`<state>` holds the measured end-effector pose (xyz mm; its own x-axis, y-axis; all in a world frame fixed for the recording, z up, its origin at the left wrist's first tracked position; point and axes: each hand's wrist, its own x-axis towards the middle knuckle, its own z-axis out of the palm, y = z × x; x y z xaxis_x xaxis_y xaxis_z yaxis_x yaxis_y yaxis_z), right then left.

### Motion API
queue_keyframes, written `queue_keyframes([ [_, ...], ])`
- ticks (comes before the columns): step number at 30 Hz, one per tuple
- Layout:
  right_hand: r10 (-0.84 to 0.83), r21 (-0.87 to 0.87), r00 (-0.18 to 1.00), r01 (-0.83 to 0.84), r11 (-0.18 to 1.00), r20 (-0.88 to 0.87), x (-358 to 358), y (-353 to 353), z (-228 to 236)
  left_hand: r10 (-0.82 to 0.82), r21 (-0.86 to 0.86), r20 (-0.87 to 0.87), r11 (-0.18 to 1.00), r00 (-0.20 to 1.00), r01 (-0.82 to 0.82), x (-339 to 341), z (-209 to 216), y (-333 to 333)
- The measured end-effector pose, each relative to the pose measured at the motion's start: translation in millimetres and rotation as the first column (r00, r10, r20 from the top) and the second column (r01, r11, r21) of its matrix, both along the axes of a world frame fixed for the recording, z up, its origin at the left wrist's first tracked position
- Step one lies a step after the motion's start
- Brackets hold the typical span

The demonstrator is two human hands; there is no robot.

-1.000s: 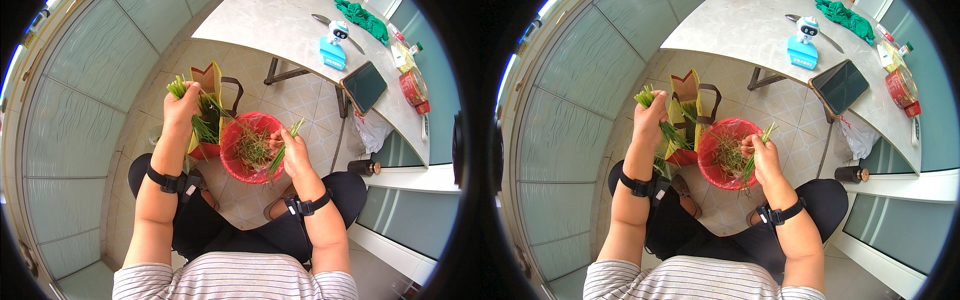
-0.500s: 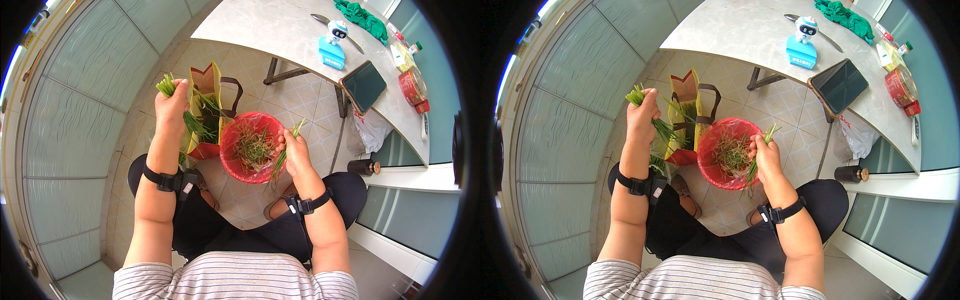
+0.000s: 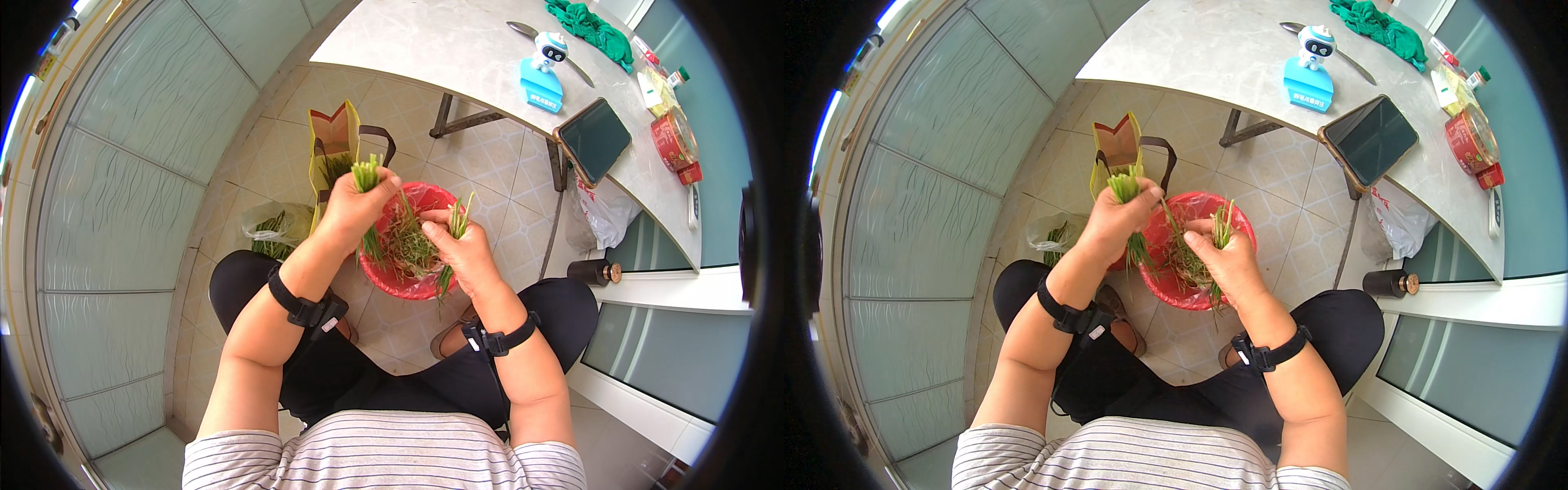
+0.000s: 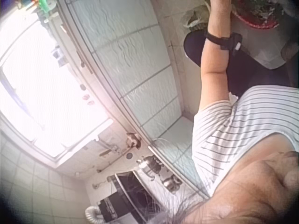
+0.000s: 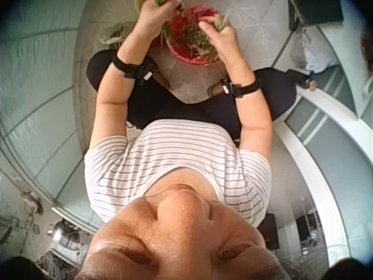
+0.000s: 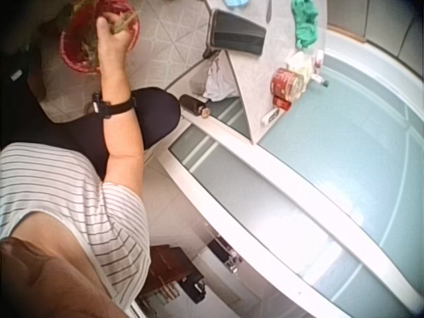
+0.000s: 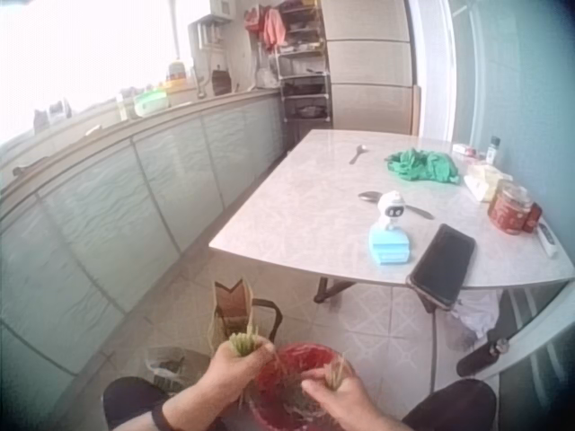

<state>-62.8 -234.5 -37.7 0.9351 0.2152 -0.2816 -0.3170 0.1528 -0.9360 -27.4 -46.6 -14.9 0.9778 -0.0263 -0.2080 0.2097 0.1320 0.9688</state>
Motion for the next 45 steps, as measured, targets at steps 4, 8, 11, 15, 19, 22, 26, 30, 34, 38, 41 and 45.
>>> queue_keyframes([
  [4, 0.012, -0.059, 0.997, -0.008, 0.998, 0.079, -1.0, 1.8, -0.8, -0.055, 0.041, -0.019, 0.998, 0.998, 0.056, -4.7, 1.9, -15.8],
  [8, -0.003, -0.080, 0.993, 0.012, 0.997, 0.119, -0.6, 1.7, -6.1, -0.116, 0.037, -0.067, 0.992, 0.991, 0.119, -6.1, -0.5, -16.4],
  [11, -0.033, -0.036, 0.997, 0.036, 0.999, 0.076, -0.6, 1.6, -3.5, -0.165, -0.026, -0.024, 0.986, 0.986, 0.164, -10.7, -3.0, -20.3],
  [15, -0.064, -0.016, 0.993, 0.066, 0.998, 0.099, -0.7, 0.8, -7.9, -0.244, 0.111, 0.047, 0.965, 0.969, 0.238, -11.0, -12.1, -21.6],
  [19, -0.053, -0.032, 0.994, 0.056, 0.998, 0.096, -0.6, -1.3, -7.7, -0.200, 0.156, 0.071, 0.970, 0.977, 0.187, -10.3, -14.5, -21.4],
  [22, -0.056, -0.030, 0.996, 0.059, 0.998, 0.076, -1.1, -1.9, -4.8, -0.169, 0.270, 0.140, 0.955, 0.976, 0.126, -8.5, -16.5, -18.7],
  [26, -0.057, -0.061, 0.992, 0.064, 0.996, 0.111, -0.8, -2.1, -9.2, -0.145, 0.317, 0.160, 0.944, 0.976, 0.088, -5.6, -13.1, -12.9],
  [30, -0.042, -0.067, 0.991, 0.050, 0.996, 0.126, -1.0, -2.2, -9.5, -0.072, 0.307, 0.142, 0.951, 0.987, 0.025, -2.8, -12.1, -8.1],
  [34, -0.028, -0.052, 0.995, 0.034, 0.998, 0.101, -1.7, -0.8, -6.7, 0.028, 0.261, 0.112, 0.964, 0.993, -0.057, -1.4, -9.3, -6.3],
  [38, -0.019, -0.048, 0.995, 0.024, 0.999, 0.102, -2.1, -2.5, -4.5, 0.102, 0.237, 0.145, 0.962, 0.984, -0.135, 4.6, -18.3, -0.2],
  [41, -0.043, -0.057, 0.996, 0.047, 0.997, 0.073, -1.9, -7.4, -5.0, 0.144, 0.292, 0.174, 0.937, 0.974, -0.191, 8.5, -13.9, 1.3],
  [45, -0.107, -0.028, 0.990, 0.110, 0.994, 0.090, -0.3, -4.2, -11.4, -0.114, 0.510, 0.130, 0.859, 0.985, 0.032, 1.8, -22.1, 2.4],
])
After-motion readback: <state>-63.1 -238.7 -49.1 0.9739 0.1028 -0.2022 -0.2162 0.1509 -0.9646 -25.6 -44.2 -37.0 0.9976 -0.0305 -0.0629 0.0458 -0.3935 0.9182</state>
